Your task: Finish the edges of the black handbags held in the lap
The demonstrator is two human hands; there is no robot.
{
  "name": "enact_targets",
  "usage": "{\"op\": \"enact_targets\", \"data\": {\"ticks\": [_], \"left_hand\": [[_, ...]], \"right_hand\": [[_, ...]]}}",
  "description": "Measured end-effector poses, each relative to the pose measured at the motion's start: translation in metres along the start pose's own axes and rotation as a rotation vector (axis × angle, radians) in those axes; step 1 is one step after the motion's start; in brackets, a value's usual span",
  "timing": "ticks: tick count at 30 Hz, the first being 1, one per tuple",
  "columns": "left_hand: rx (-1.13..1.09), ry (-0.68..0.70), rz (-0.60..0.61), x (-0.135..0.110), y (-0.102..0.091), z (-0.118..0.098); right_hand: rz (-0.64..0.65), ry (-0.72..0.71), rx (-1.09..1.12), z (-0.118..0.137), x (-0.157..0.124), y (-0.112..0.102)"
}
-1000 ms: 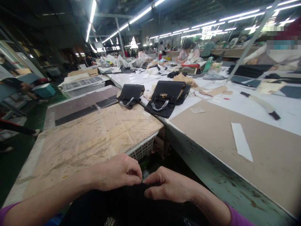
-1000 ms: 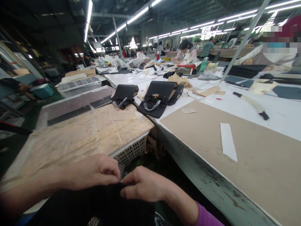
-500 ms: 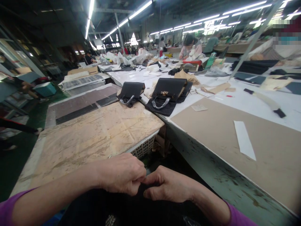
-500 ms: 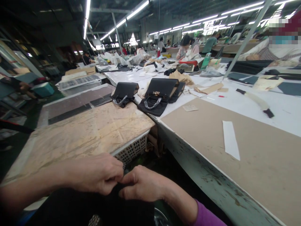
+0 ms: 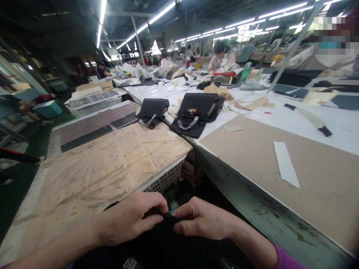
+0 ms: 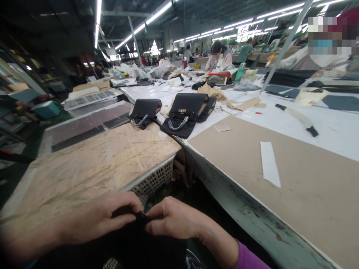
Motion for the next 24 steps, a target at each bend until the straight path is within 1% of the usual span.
{"op": "enact_targets", "data": {"ticks": [5,8,12,17,24], "left_hand": [[0.021,0.234,-0.062,-0.006,0.008,-0.015],[0.085,0.313,-0.093,-0.008,0.009,-0.02],[0.124,0.376,-0.156,-0.01,0.007,-0.021],[0.074,0.406,-0.201,-0.013,0.008,-0.019],[-0.001,0.34,-0.188,-0.01,0.006,-0.017]], "right_hand": [[-0.002,-0.038,-0.023,0.0,0.001,0.0],[-0.007,-0.05,-0.026,0.001,0.002,0.0],[-0.009,-0.041,-0.025,-0.001,0.003,0.001],[-0.012,-0.03,-0.012,-0.003,0.004,0.0],[-0.01,-0.013,-0.005,-0.004,0.003,0.0]]}}
Point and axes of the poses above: each hand's wrist, its own x-axis towards the middle knuckle, its own y-axis out of the palm, z = x × y, the point moved 9 cm from there along x, towards the middle knuckle, and after that the axes turned 9 degrees about -z, right-handed, at the moved point
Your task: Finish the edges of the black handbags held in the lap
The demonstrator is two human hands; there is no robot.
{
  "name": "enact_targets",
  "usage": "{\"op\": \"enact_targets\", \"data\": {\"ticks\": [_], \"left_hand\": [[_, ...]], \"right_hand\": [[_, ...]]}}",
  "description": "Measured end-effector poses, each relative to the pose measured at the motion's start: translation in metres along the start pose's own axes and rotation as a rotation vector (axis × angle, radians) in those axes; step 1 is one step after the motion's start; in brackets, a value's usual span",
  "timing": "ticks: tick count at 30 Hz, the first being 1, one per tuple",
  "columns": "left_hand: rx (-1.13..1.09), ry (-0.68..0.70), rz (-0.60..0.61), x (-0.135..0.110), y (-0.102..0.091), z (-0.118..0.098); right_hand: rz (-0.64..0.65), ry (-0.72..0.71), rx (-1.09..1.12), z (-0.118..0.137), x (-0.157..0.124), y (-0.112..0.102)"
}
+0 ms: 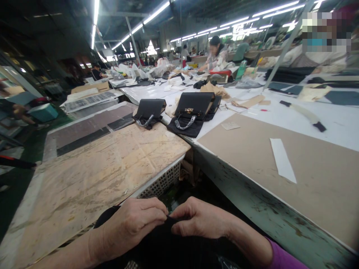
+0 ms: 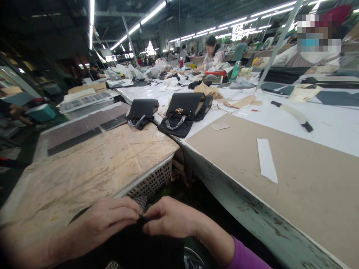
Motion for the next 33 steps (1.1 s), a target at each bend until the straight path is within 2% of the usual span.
{"op": "enact_targets", "data": {"ticks": [13,18,21,25,27,30,33], "left_hand": [[0.047,0.015,-0.014,-0.001,0.003,-0.001],[0.121,0.046,0.034,-0.002,0.005,-0.007],[0.117,-0.06,0.105,0.0,0.007,-0.003],[-0.052,-0.449,0.148,0.0,0.005,0.022],[-0.17,-0.566,0.161,0.0,0.004,0.028],[-0.126,-0.549,0.251,0.005,0.004,0.028],[0.024,-0.425,0.345,0.013,0.003,0.022]], "right_hand": [[-0.019,-0.057,-0.046,0.008,-0.003,-0.001],[-0.025,-0.085,-0.067,0.012,-0.004,0.0],[-0.025,-0.068,-0.07,0.01,-0.005,0.001],[-0.017,-0.006,-0.067,0.006,-0.005,0.002],[-0.013,0.011,-0.064,0.005,-0.005,0.002],[-0.018,-0.009,-0.069,0.009,-0.004,0.001],[-0.016,-0.017,-0.067,0.01,-0.003,0.001]]}}
Point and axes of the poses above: each hand's wrist, its own x-axis towards the middle knuckle, its own y-axis out of the palm, z = x × y, the point moved 9 cm from there along x, towards the middle knuckle, and after that the axes turned 9 degrees about -z, right-handed, at the moved point
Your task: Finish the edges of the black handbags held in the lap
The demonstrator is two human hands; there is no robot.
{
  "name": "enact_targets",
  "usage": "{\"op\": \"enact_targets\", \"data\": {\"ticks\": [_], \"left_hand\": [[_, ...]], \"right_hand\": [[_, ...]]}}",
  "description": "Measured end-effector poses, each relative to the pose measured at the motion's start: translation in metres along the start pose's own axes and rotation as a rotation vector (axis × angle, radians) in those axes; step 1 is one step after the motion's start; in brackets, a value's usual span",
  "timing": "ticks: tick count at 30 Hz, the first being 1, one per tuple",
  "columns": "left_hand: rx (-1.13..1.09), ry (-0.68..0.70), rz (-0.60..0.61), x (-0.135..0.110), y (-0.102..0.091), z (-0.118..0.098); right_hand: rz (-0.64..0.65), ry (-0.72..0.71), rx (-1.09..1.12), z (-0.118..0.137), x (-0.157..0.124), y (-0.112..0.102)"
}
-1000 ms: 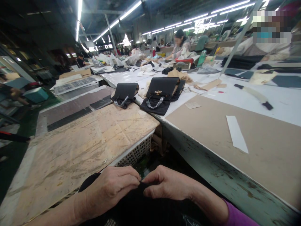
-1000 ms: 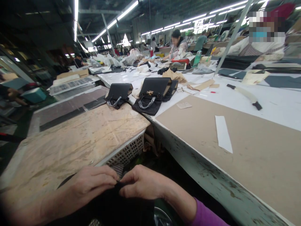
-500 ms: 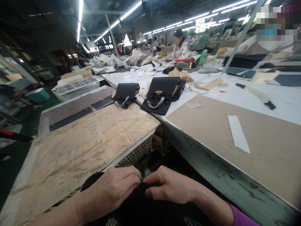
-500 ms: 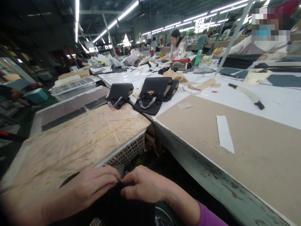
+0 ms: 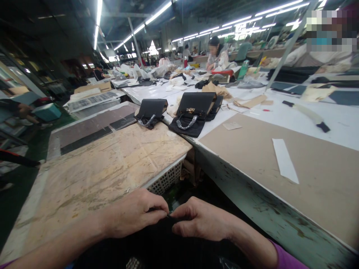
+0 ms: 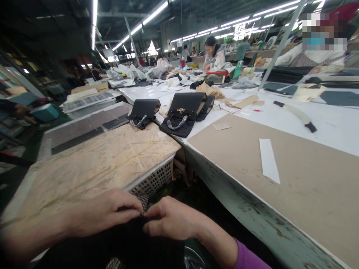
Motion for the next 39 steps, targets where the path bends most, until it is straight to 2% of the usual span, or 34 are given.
{"op": "enact_targets", "data": {"ticks": [4,11,19,22,27,30,34,39], "left_hand": [[0.216,0.175,-0.001,0.005,-0.003,-0.016],[0.507,0.485,-0.004,0.004,0.005,-0.041],[0.611,0.619,0.021,0.008,0.01,-0.054],[0.51,0.551,0.012,0.011,0.009,-0.047],[0.27,0.273,-0.022,0.017,0.002,-0.018],[0.173,0.154,0.016,0.015,-0.001,0.001],[-0.008,0.009,0.099,-0.002,-0.005,0.025],[-0.124,-0.2,0.005,-0.031,-0.015,0.058]], "right_hand": [[0.006,0.005,0.001,-0.002,-0.001,0.0],[0.007,-0.009,0.01,-0.001,-0.001,0.0],[-0.008,0.005,-0.019,-0.003,0.001,0.001],[-0.007,-0.029,-0.006,-0.001,0.0,0.0],[0.026,-0.075,0.016,0.003,0.001,-0.001],[0.045,-0.068,0.033,0.003,0.001,-0.001],[0.035,0.009,0.096,-0.008,-0.003,-0.004],[-0.013,0.145,0.181,-0.038,-0.005,-0.011]]}}
Point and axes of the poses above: each hand's wrist, its own x-axis towards the middle knuckle, its own y-axis out of the palm, z = x × y, the point moved 9 cm from there along x, towards the middle knuckle, and after that the axes turned 9 degrees about -z, right-handed, at the moved point
